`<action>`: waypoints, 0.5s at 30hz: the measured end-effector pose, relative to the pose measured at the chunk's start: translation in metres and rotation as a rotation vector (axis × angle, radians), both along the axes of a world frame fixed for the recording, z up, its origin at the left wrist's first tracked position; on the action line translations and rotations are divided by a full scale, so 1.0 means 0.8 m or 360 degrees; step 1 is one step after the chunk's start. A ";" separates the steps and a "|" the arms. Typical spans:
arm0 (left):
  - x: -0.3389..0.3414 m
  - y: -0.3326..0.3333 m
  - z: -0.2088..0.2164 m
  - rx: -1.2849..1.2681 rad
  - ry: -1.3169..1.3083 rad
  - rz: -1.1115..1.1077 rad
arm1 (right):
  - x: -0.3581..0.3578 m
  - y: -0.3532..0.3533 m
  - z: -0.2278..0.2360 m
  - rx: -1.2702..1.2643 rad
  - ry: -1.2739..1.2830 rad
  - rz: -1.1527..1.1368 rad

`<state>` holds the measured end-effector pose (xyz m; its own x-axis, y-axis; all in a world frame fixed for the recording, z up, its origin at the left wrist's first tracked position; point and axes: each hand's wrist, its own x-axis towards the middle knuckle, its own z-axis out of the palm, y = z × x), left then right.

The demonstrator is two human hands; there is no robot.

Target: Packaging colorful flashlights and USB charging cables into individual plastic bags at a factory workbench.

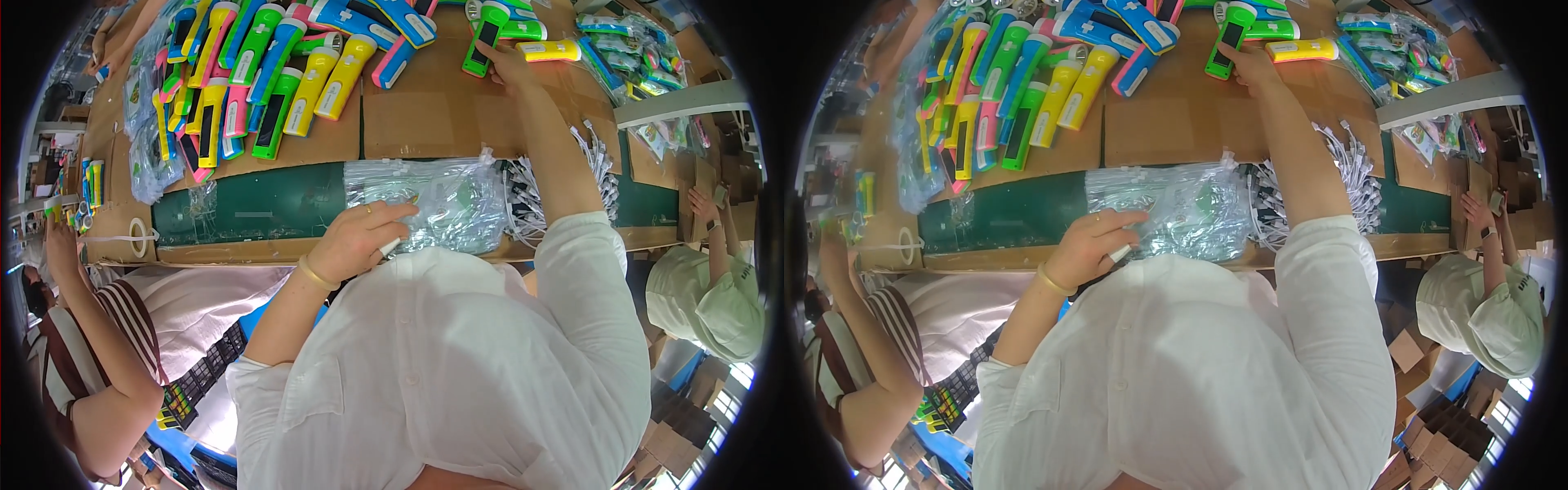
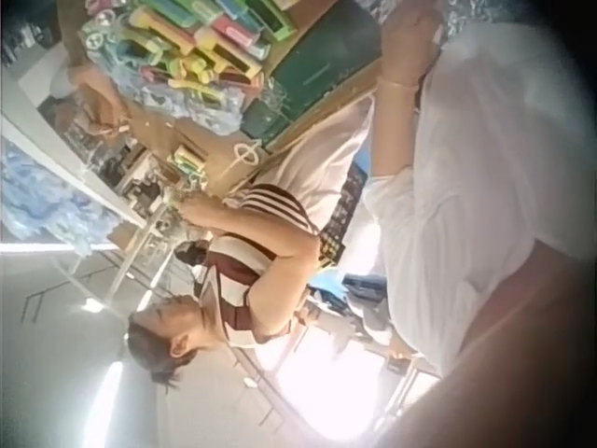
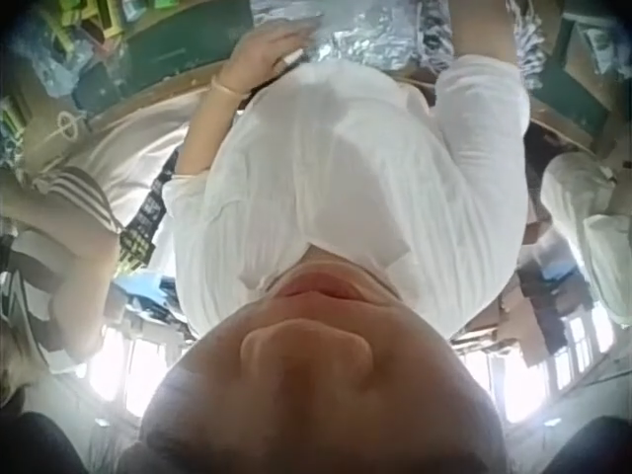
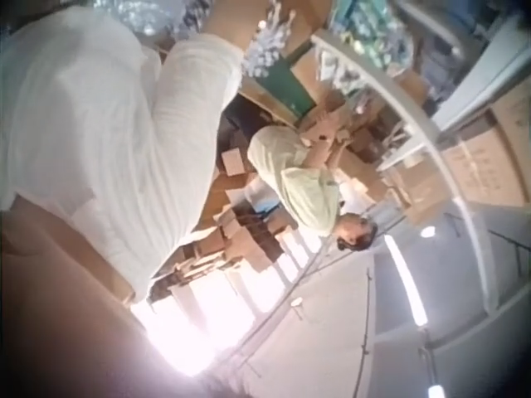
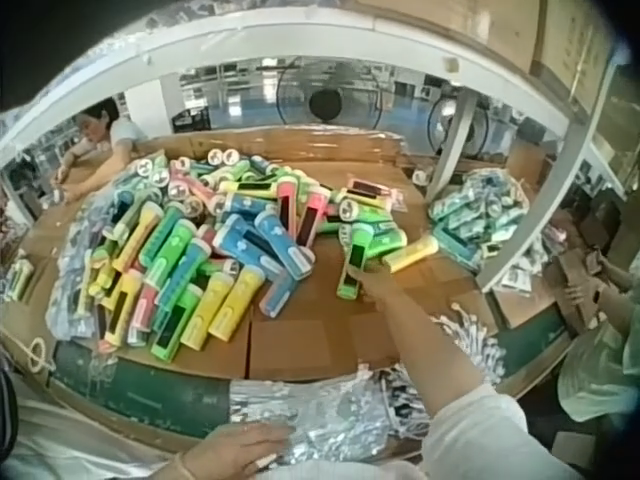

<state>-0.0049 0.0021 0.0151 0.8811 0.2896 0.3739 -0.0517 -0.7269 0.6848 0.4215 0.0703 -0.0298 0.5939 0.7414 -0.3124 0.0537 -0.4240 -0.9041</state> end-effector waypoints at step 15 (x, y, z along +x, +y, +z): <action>0.008 -0.006 -0.015 -0.0106 -0.0222 0.0186 | -0.227 -0.203 0.099 -0.0101 -0.0494 0.1521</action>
<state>0.0014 -0.0025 0.0029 0.7810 0.4153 0.4665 -0.0673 -0.6866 0.7239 0.2400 -0.0917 0.0496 -0.1796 0.9369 -0.3001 0.6256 -0.1266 -0.7698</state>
